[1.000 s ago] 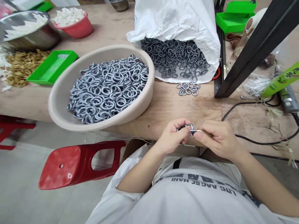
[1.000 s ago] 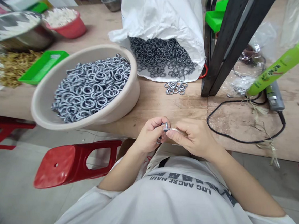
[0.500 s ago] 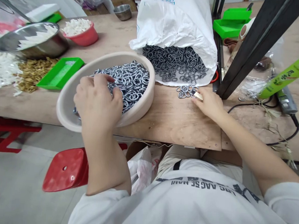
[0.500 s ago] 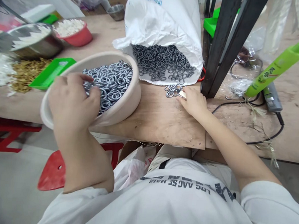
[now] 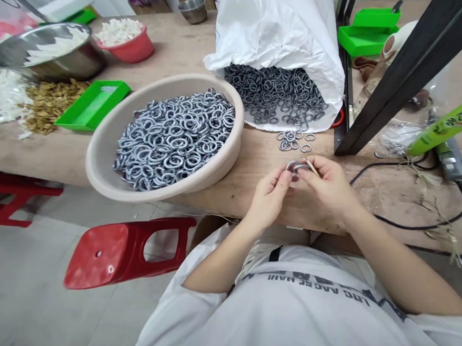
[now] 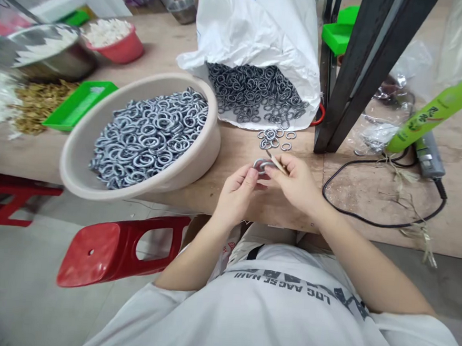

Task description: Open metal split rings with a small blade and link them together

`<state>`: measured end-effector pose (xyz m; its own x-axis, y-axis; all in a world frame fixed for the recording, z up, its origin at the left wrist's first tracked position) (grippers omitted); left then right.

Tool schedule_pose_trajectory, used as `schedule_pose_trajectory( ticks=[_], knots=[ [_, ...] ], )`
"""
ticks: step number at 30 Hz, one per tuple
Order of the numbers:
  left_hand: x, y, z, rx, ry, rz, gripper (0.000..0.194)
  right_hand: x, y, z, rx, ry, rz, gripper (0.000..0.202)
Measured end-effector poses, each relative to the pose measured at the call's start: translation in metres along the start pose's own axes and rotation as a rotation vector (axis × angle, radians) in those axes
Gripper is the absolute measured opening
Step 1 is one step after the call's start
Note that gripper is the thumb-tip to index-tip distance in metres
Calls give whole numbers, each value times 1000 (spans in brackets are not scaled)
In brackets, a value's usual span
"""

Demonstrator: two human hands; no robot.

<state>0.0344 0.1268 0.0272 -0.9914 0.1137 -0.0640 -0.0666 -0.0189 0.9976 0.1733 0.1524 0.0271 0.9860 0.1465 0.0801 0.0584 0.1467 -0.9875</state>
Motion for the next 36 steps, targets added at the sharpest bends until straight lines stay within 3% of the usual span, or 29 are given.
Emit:
schedule_pose_trajectory(
  ticks=[3, 7, 14, 19, 21, 25, 31, 34, 36],
  knots=[
    [-10, -19, -2, 101, 29, -221, 39, -4, -3, -27, 18, 170, 17, 22],
    [-4, -17, -4, 98, 74, -236, 35, 1, -3, -40, 57, 293, -36, 23],
    [-2, -14, -8, 209, -82, -246, 39, 19, -16, -32, 202, 239, -190, 14],
    [-6, -22, -10, 423, -184, -438, 37, 20, -23, -30, 328, 144, -195, 8],
    [-6, -24, -9, 479, -176, -511, 32, 18, -21, -31, 351, 128, -172, 12],
    [-7, -27, -6, 452, -109, -565, 28, 14, -14, -34, 317, 153, -153, 23],
    [-11, -27, -10, 422, -77, -579, 23, 14, -6, -30, 185, 212, -64, 20],
    [-9, -25, -11, 433, -28, -615, 21, 18, -12, -32, 183, 242, -164, 26],
    [-7, -23, -12, 437, -7, -635, 21, 13, -21, -38, 264, 174, -308, 25]
  ],
)
Point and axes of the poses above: each hand's wrist, its own z-axis towards the middle knuckle, its own x-axis out of the back of the hand, y = z × x, the point moved 6 cm from there along z, towards the middle knuckle, and after that the axes turned 1 degree about y, right-handed, at the moved point
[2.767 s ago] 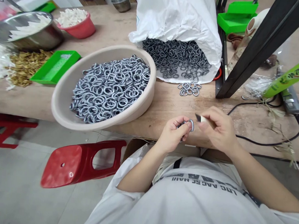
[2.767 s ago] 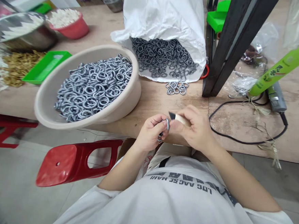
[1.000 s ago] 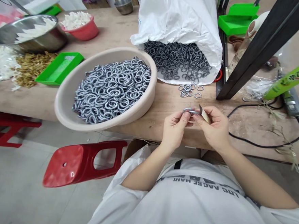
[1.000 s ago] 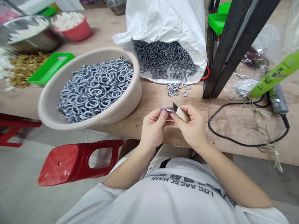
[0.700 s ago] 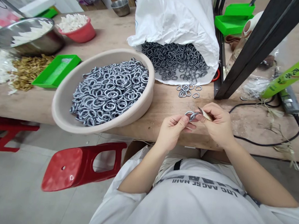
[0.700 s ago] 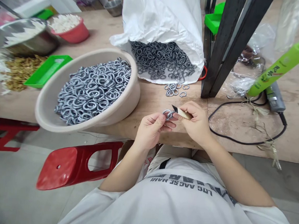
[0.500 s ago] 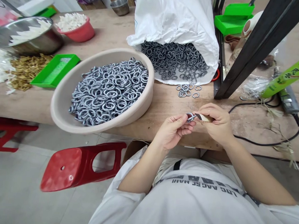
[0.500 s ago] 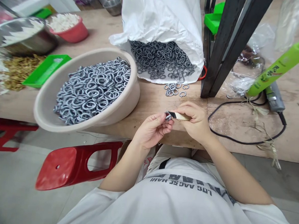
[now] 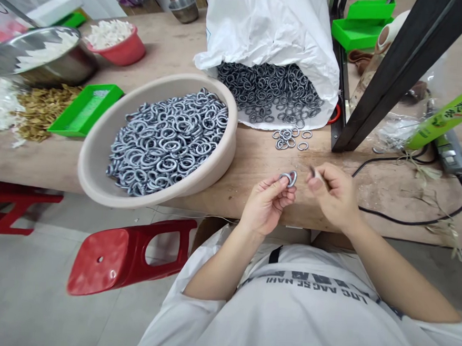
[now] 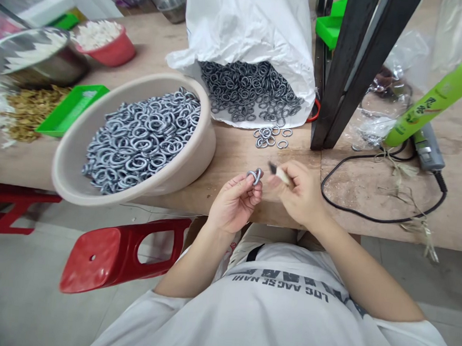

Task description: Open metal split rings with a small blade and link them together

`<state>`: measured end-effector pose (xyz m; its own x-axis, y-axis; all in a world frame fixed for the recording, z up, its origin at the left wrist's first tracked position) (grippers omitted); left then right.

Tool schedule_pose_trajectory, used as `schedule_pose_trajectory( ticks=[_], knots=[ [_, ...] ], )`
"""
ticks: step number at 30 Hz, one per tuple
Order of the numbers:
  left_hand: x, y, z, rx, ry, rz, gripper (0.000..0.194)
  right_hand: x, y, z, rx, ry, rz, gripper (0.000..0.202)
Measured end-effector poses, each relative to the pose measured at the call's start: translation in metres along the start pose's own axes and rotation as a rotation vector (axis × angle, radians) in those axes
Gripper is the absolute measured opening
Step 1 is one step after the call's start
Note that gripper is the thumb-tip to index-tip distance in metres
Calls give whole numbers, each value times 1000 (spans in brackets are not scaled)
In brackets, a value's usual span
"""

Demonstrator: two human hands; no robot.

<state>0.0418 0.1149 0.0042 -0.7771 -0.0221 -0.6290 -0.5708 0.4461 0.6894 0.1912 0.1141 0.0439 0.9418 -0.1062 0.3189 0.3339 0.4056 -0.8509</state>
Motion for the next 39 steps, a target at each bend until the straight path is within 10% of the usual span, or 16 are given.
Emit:
schedule_pose_trajectory(
  ticks=[14, 20, 28, 39],
  knots=[
    [-3, -5, -3, 34, -1, 1, 24, -6, -21, -11, 162, -153, -211, 31],
    [-7, -10, -10, 87, -63, 138, 26, 5, 23, 4, -142, -90, -192, 42],
    [-3, 10, -9, -320, -27, 403, 29, -7, 8, -8, -281, -100, 173, 29],
    [-9, -1, -14, -90, -203, 390, 29, 1, 6, 4, -117, -101, 240, 17]
  ],
)
Point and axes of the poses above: each hand's wrist, its own z-axis towards the middle knuckle, its own x-axis out of the back of the hand, y = z × x, the point moved 6 cm from there along z, towards the middle knuckle, and after that the axes turned 1 degree about y, right-handed, at the moved point
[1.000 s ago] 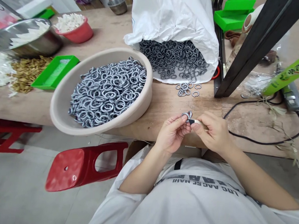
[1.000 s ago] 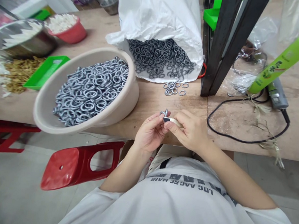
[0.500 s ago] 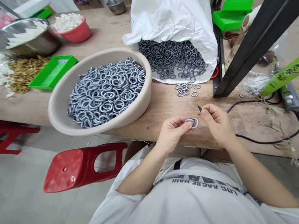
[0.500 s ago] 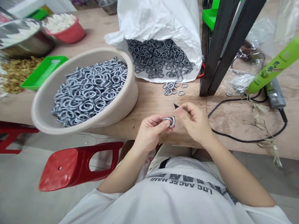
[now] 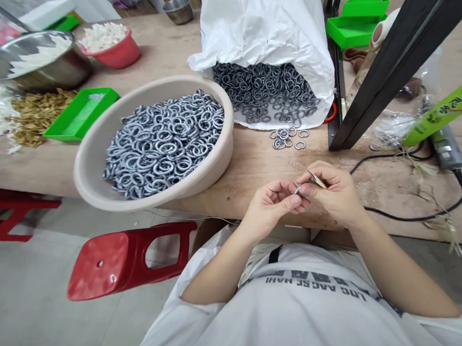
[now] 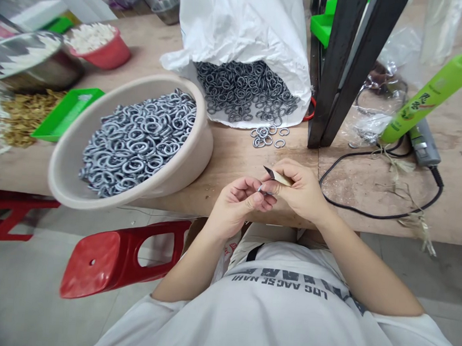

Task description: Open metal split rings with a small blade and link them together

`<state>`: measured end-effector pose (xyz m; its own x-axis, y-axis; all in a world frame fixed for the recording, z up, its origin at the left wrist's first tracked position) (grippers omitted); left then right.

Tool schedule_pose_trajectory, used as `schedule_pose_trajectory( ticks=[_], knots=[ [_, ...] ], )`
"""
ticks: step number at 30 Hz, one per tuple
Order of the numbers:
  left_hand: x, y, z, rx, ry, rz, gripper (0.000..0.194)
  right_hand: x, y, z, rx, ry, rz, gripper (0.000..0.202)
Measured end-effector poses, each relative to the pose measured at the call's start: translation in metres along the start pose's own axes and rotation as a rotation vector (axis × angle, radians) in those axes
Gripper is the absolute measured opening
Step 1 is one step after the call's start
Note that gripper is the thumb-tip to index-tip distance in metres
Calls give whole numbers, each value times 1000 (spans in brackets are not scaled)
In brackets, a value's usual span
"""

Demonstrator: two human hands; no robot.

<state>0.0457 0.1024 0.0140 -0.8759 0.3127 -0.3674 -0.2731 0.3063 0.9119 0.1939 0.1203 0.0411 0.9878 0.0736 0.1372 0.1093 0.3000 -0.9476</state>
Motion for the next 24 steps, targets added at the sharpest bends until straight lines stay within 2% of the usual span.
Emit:
schedule_pose_trajectory(
  ticks=[5, 11, 14, 16, 17, 20, 24],
  knots=[
    [1, 3, -1, -88, 61, 73, 28, -3, -9, -5, -13, 10, -141, 17],
    [1, 2, -2, -115, 94, 102, 24, -11, -9, -4, -34, -66, -51, 14],
    [3, 5, -3, -141, 119, 129, 23, -2, -6, -2, -26, 32, -124, 19],
    [4, 8, -4, -157, 145, 135, 22, 7, -14, -5, 58, 125, -295, 19],
    [5, 10, -4, -168, 161, 137, 21, 8, -20, -8, 114, 132, -379, 20],
    [7, 15, -5, -206, 199, 149, 20, 2, -31, -20, 216, -6, -512, 16],
    [8, 16, -4, -211, 220, 169, 21, -3, -33, -30, 195, -119, -578, 25]
  ],
)
Point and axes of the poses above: each hand's wrist, its own z-axis towards the middle knuckle, its own x-axis out of the back of the hand, y = z × x, the point moved 6 cm from there along z, towards the middle knuckle, and after that the axes turned 1 degree about y, right-handed, at the moved point
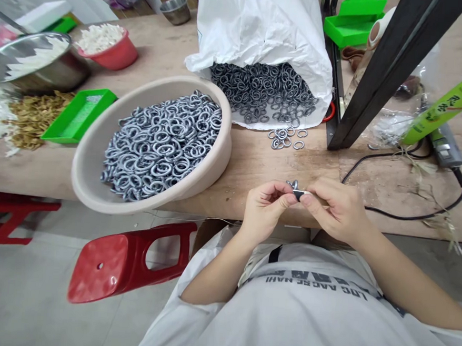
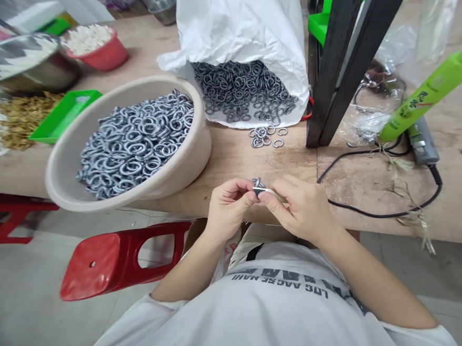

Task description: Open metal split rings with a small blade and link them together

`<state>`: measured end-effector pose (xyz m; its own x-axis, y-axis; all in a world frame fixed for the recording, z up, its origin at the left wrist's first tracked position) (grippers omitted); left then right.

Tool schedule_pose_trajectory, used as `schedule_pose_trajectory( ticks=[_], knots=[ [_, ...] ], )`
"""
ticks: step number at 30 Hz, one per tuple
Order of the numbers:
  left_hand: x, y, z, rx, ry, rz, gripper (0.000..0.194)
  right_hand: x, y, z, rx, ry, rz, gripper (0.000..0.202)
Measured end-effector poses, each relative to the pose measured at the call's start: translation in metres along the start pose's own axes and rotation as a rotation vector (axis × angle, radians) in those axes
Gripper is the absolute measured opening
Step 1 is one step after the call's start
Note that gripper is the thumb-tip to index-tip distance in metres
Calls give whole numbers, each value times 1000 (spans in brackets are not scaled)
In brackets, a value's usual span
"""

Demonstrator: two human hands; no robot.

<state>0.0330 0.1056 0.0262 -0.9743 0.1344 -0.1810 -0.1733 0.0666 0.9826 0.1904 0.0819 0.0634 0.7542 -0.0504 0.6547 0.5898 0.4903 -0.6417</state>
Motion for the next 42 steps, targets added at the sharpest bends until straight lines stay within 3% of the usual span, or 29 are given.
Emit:
schedule_pose_trajectory(
  ticks=[7, 12, 14, 18, 22, 27, 32, 35, 37, 39, 40, 42],
  knots=[
    [-4, 0, -4, -1, -35, 24, 21, -5, 12, 1, -24, -48, 12, 35],
    [-9, 8, -10, -35, -140, 47, 17, -4, 45, 10, -250, 59, 40, 38],
    [-4, 10, -8, -19, -87, 51, 19, -3, 41, 12, -226, 81, 118, 37],
    [4, 12, -5, -7, -10, 40, 22, -6, 7, 12, -29, -35, 168, 34],
    [6, 13, -4, -16, 3, 55, 23, -7, -7, 9, 7, -93, 159, 36],
    [5, 12, -7, -59, -49, 95, 19, -9, 1, 10, -5, -103, 178, 38],
    [-5, 23, -19, -111, -163, 144, 17, -13, 34, 17, -205, -7, 191, 45],
    [15, 53, -20, -230, 17, 225, 17, -9, 53, 30, -259, 79, 202, 44],
    [48, 86, -18, -404, 276, 383, 18, -7, 66, 45, -279, 92, 33, 36],
    [84, 120, -18, -560, 552, 676, 30, -11, 78, 63, -287, 47, -210, 32],
    [99, 133, -15, -581, 655, 855, 40, -16, 84, 73, -280, 10, -312, 33],
    [117, 145, -3, -467, 660, 1218, 40, -28, 94, 88, -267, -76, -462, 33]
  ],
)
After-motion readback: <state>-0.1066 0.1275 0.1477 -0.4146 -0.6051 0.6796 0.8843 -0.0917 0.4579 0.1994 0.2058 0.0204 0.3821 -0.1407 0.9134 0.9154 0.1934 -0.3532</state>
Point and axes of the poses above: each hand's wrist, its own z-axis towards the middle knuckle, its own x-axis out of the back of the hand, y = z × x, the point moved 6 cm from there along z, towards the middle knuckle, and after that the axes turned 1 degree about y, right-handed, at the moved point
